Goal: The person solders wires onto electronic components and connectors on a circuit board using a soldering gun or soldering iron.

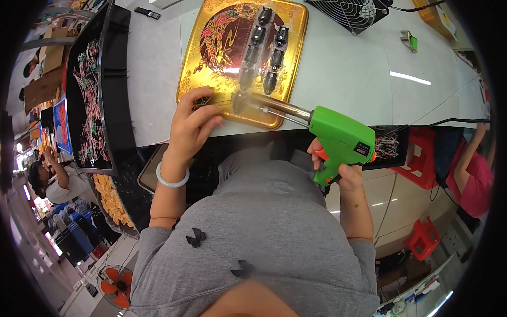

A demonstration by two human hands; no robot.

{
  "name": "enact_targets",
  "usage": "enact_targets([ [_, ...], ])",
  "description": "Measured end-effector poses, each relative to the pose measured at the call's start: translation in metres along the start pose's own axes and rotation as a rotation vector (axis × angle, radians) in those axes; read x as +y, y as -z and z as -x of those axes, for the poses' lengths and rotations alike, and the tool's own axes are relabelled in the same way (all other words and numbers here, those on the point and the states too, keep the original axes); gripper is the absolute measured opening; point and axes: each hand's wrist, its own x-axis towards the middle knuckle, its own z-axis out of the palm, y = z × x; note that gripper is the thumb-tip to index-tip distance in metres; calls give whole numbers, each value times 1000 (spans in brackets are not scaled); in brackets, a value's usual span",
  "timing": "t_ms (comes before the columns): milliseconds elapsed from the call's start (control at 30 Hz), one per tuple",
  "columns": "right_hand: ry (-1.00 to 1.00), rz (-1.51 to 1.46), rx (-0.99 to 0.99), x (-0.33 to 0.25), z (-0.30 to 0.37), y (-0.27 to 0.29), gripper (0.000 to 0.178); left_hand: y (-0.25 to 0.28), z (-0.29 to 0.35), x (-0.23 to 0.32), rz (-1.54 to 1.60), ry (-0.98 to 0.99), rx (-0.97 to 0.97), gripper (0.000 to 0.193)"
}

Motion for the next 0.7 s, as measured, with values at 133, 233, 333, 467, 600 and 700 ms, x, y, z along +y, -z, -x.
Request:
enact_targets([
  [133,-1,6,-9,-1,-1,0,62,-1,2,-2,55,24,-9,26],
  [233,1,0,-19,-1,-2,0,62,-1,6,-7,22,-7,48,25],
  [333,2,-7,-18,0,-2,1,62,1,2,-5,71,15,43,25],
  [467,9,-15,-31,1,-3,3,62,-1,3,-11,94,9,38,25],
  [600,-1,-20,-7,-1,-3,1,62,-2,3,-14,10,-122,128,24],
  [700,9,-21,-4,0,-4,1,62,2,0,-11,-105,-200,151,23],
])
